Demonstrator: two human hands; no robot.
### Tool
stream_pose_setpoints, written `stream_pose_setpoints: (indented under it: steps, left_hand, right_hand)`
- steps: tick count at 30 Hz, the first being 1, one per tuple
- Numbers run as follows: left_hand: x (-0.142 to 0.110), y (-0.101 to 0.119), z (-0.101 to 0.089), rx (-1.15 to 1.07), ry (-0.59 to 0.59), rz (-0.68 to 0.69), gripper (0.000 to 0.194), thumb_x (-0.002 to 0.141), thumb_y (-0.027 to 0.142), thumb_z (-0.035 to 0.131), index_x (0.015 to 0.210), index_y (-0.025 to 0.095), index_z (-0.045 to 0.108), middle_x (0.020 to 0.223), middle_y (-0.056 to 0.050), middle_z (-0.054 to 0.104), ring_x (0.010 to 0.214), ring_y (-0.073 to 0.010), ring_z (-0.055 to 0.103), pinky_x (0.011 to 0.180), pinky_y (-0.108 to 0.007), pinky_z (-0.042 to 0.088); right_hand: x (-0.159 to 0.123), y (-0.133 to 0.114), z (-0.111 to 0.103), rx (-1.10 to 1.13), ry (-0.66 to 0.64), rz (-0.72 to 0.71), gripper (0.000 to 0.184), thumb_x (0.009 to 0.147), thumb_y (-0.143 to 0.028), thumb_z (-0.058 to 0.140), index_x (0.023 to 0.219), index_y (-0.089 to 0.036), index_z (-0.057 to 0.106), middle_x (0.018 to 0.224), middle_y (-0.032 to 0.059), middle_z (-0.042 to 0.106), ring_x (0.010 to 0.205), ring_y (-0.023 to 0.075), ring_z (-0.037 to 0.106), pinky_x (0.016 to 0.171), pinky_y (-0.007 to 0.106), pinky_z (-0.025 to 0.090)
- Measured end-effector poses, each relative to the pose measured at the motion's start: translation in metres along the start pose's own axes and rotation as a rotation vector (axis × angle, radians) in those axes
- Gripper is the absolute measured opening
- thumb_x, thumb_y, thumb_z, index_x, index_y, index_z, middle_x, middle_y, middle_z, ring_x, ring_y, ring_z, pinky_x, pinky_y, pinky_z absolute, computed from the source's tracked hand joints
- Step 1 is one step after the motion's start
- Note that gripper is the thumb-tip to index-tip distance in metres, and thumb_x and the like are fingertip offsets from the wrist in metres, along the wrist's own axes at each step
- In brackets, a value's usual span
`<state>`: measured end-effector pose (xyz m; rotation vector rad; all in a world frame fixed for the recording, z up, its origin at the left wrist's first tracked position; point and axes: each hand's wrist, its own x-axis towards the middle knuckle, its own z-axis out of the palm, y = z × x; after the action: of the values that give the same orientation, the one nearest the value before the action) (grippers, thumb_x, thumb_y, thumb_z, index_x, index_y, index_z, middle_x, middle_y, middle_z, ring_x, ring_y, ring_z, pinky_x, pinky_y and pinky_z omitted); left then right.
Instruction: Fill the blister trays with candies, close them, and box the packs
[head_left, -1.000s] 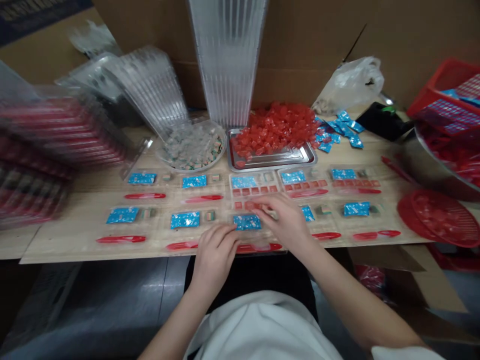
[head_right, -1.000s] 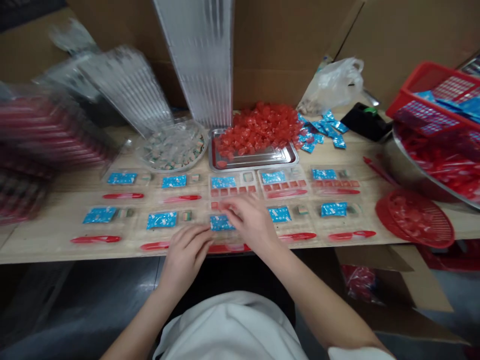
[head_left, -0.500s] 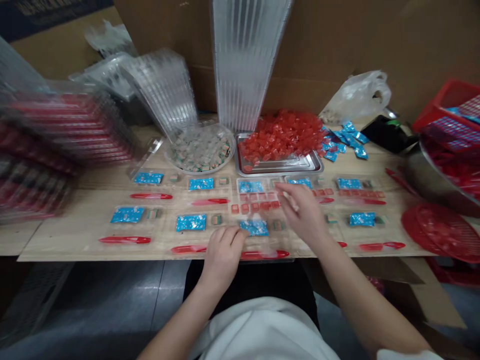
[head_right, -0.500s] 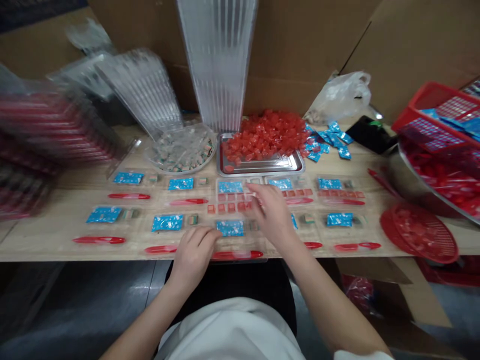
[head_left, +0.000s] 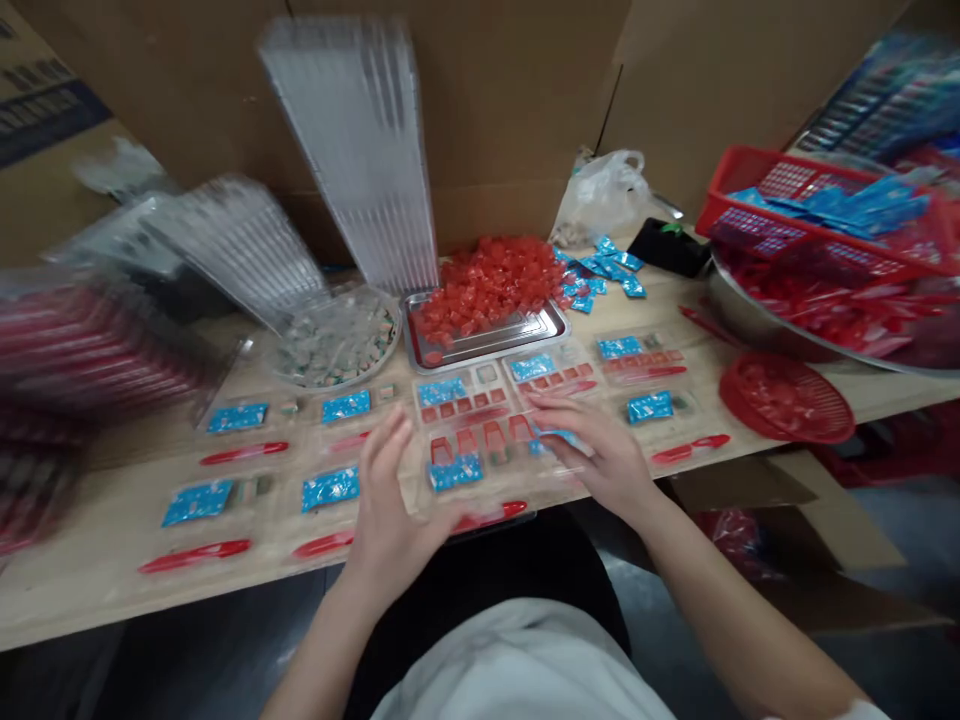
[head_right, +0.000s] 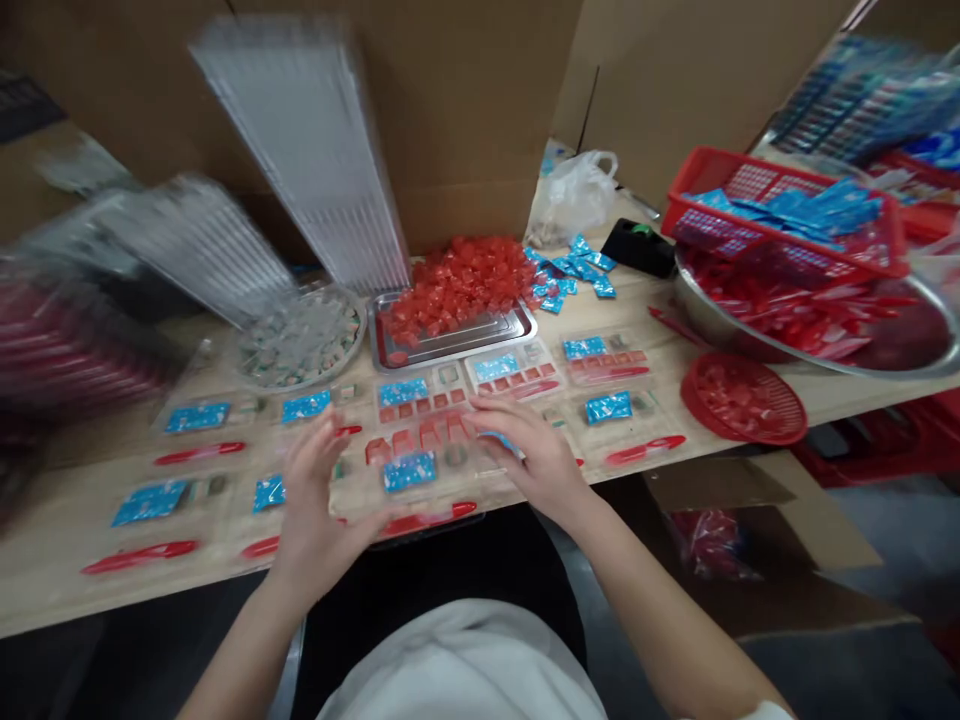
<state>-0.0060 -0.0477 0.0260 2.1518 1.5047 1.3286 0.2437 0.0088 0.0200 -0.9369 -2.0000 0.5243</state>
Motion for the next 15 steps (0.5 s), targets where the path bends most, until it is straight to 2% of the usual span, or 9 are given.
stream_pose_setpoints:
  steps: [2, 4, 7, 11, 13, 15]
  left_hand:
    - [0.002, -0.004, 0.004, -0.108, -0.099, -0.137, 0.072, 0.078, 0.026, 0.066, 0.139, 0.025, 0.028, 0.128, -0.012, 0.053, 0.117, -0.0234, 0.053, 0.096, -0.040, 0.044]
    - [0.002, -0.005, 0.005, -0.130, -0.155, -0.205, 0.050, 0.084, 0.021, 0.058, 0.131, 0.027, 0.042, 0.113, -0.007, 0.065, 0.106, -0.0192, 0.061, 0.092, -0.034, 0.047]
    - [0.004, -0.001, 0.004, -0.070, -0.139, -0.166, 0.028, 0.083, 0.019, 0.058, 0.110, 0.026, 0.060, 0.105, -0.004, 0.069, 0.099, -0.0179, 0.064, 0.088, -0.030, 0.049]
    - [0.004, 0.005, 0.006, -0.059, -0.150, -0.143, 0.025, 0.083, 0.017, 0.055, 0.105, 0.025, 0.064, 0.104, -0.004, 0.070, 0.098, -0.0184, 0.065, 0.086, -0.030, 0.050]
    - [0.002, 0.007, 0.011, -0.095, -0.163, -0.216, 0.023, 0.081, 0.019, 0.056, 0.102, 0.024, 0.065, 0.102, -0.004, 0.071, 0.095, -0.0195, 0.065, 0.085, -0.032, 0.050]
    - [-0.002, 0.010, 0.017, -0.182, -0.179, -0.364, 0.022, 0.078, 0.024, 0.061, 0.100, 0.024, 0.066, 0.099, -0.005, 0.071, 0.092, -0.0208, 0.065, 0.083, -0.032, 0.051]
  right_hand:
    - [-0.006, -0.003, -0.003, 0.021, 0.011, 0.014, 0.031, 0.085, -0.016, 0.054, 0.114, -0.028, 0.059, 0.122, 0.0050, 0.061, 0.113, 0.0196, 0.057, 0.096, 0.040, 0.046]
    - [-0.012, -0.004, -0.004, 0.049, 0.035, 0.054, 0.031, 0.085, -0.017, 0.055, 0.114, -0.029, 0.060, 0.120, 0.0040, 0.062, 0.112, 0.0196, 0.057, 0.097, 0.040, 0.046]
    - [-0.020, -0.003, -0.003, 0.110, 0.087, 0.175, 0.034, 0.084, -0.021, 0.058, 0.117, -0.028, 0.058, 0.118, 0.0044, 0.063, 0.109, 0.0204, 0.059, 0.097, 0.041, 0.047]
    - [-0.027, -0.001, -0.002, 0.303, 0.136, 0.336, 0.038, 0.083, -0.026, 0.060, 0.121, -0.025, 0.054, 0.121, 0.0072, 0.061, 0.110, 0.0208, 0.059, 0.096, 0.041, 0.047]
    - [-0.029, -0.002, -0.004, 0.331, 0.154, 0.385, 0.034, 0.081, -0.027, 0.062, 0.115, -0.023, 0.058, 0.118, 0.0078, 0.063, 0.109, 0.0215, 0.059, 0.096, 0.041, 0.047]
    - [-0.032, -0.004, -0.009, 0.304, 0.166, 0.456, 0.029, 0.080, -0.029, 0.063, 0.107, -0.022, 0.063, 0.110, 0.0071, 0.067, 0.103, 0.0214, 0.062, 0.092, 0.039, 0.049]
